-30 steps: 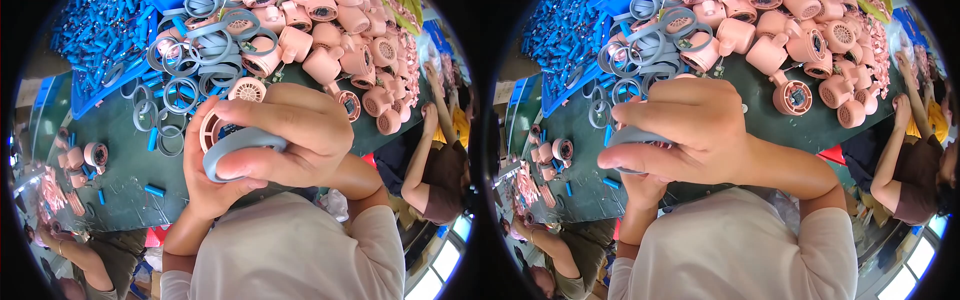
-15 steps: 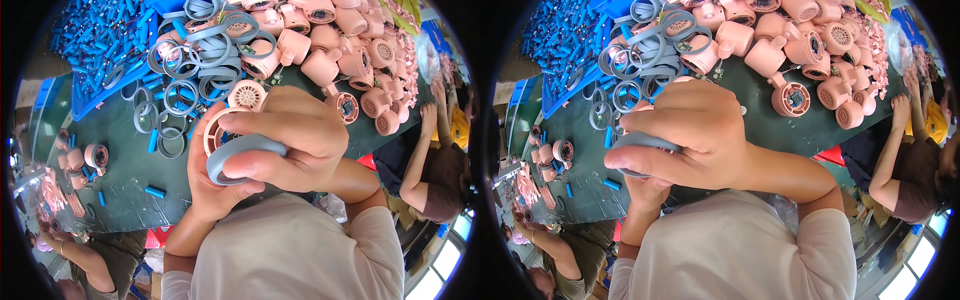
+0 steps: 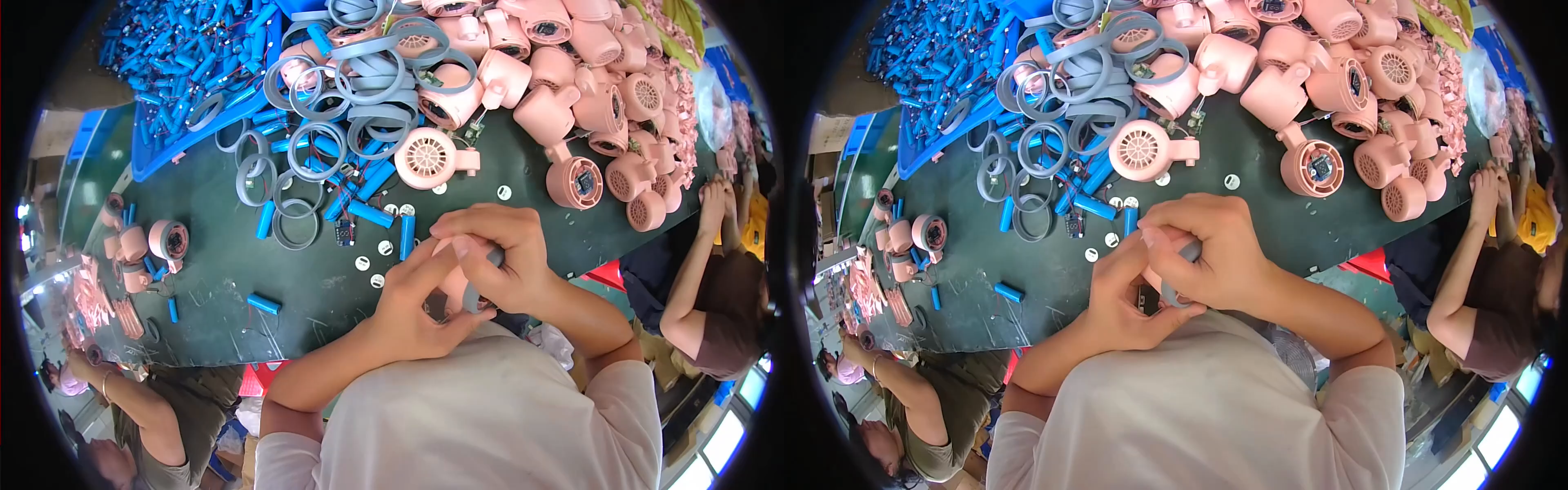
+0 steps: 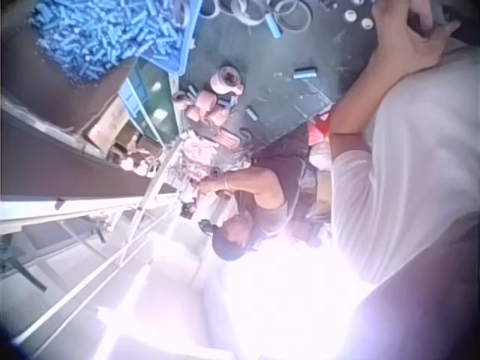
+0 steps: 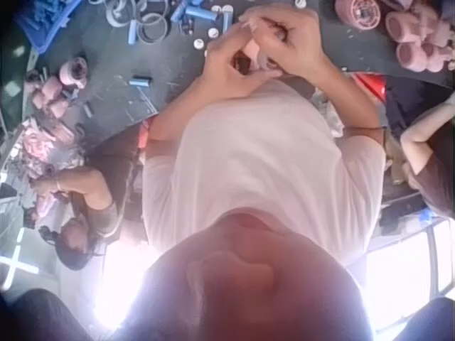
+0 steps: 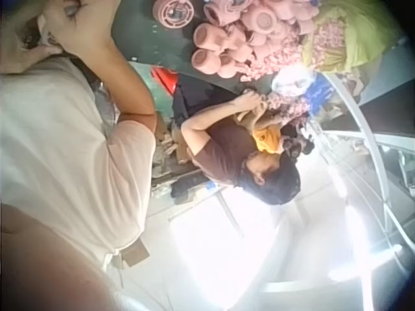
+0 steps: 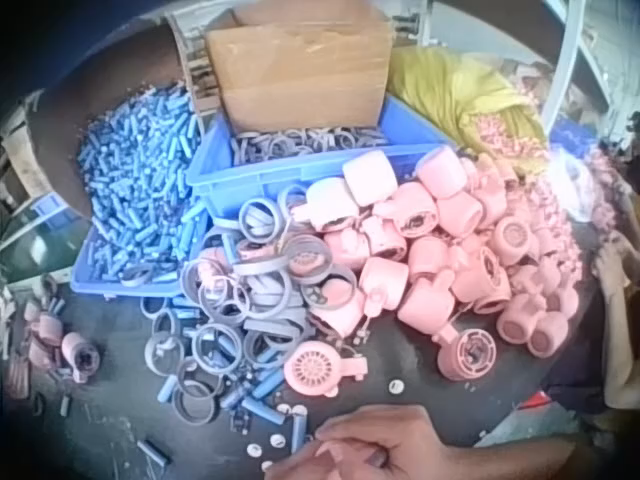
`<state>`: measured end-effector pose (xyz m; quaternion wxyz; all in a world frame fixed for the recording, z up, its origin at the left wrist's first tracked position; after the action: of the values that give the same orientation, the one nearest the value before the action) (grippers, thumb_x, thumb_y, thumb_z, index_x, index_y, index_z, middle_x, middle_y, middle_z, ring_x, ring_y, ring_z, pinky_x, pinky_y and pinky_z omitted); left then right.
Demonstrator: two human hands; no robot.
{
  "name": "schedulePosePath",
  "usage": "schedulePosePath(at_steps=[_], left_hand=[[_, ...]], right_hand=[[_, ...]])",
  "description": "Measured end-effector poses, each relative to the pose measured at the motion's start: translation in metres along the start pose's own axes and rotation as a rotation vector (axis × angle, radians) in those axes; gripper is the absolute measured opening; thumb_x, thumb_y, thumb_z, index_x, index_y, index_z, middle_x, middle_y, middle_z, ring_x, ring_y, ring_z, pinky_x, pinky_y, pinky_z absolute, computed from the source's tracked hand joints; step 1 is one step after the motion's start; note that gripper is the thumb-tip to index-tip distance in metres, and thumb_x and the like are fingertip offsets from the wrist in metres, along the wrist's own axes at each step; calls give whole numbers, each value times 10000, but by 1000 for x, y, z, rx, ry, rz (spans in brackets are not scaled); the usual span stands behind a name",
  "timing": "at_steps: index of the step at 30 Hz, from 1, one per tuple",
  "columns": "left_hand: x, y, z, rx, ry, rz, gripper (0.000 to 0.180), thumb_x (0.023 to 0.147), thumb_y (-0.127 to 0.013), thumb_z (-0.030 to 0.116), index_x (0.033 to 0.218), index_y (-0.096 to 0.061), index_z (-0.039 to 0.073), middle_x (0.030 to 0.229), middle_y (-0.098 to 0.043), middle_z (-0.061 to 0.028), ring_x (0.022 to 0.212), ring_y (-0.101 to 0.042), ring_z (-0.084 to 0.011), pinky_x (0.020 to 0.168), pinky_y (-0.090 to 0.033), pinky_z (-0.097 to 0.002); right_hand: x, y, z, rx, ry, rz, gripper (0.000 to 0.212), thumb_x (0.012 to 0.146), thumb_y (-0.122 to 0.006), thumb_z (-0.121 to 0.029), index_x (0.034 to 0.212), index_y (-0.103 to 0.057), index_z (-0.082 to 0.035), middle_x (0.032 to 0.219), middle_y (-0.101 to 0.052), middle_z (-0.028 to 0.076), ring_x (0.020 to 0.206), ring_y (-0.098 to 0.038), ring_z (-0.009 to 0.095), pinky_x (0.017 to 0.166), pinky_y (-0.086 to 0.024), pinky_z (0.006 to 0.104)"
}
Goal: The person assembles portable fans by hand, connecting circuit boards and wires, placing components into the fan housings, and attaching circular rings onto the housings.
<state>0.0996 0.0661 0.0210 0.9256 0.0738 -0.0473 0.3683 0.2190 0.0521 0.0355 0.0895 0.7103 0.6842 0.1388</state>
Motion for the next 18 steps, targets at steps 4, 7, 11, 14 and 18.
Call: schedulePosePath(at_steps=[4,7,11,14,18], left_hand=[[7,-13,-11,150,141,-124,793,676,-825,301,1326,-444,52,968,-607,-192,755,-640,-318,607,-527,-387],[5,-9,-18,435,237,-219,851,740,-713,490,1394,-368,70,696,-613,-105,566,-623,-295,493,-491,-368],[-4,23,-13,380,224,-36,736,703,-800,264,1328,-463,72,704,-596,-84,562,-578,-220,499,-476,-321],[-36,63,-2,592,74,137,394,686,-797,66,1056,-663,57,762,-617,-70,593,-562,-163,506,-453,-291],[-82,127,-4,791,238,407,157,727,-675,-67,849,-670,31,835,-637,-75,574,-543,-175,474,-377,-262]], right_hand=[[-6,10,30,112,-345,-26,207,858,-573,-146,881,-667,38,734,-666,102,638,-597,97,558,-461,242],[-7,27,20,-187,-313,82,240,820,-656,-212,732,-625,9,586,-602,112,500,-577,222,511,-456,317],[14,38,23,-647,-204,145,370,802,-686,-376,740,-617,-18,748,-627,126,680,-606,288,594,-475,384],[25,50,-10,-865,179,300,321,777,-713,-343,865,-659,-39,948,-614,111,871,-572,304,711,-451,391],[14,21,-42,-698,504,20,253,662,-670,-116,907,-648,-55,927,-604,64,854,-573,239,687,-433,375]])
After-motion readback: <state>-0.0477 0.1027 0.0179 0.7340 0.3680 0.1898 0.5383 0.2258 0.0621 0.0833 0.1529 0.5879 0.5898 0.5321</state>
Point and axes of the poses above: each hand's wrist, its own x-axis towards the middle knuckle, its own y-axis out of the back of the hand, z = x × y, the point moved 6 cm from there along x, towards the middle knuckle
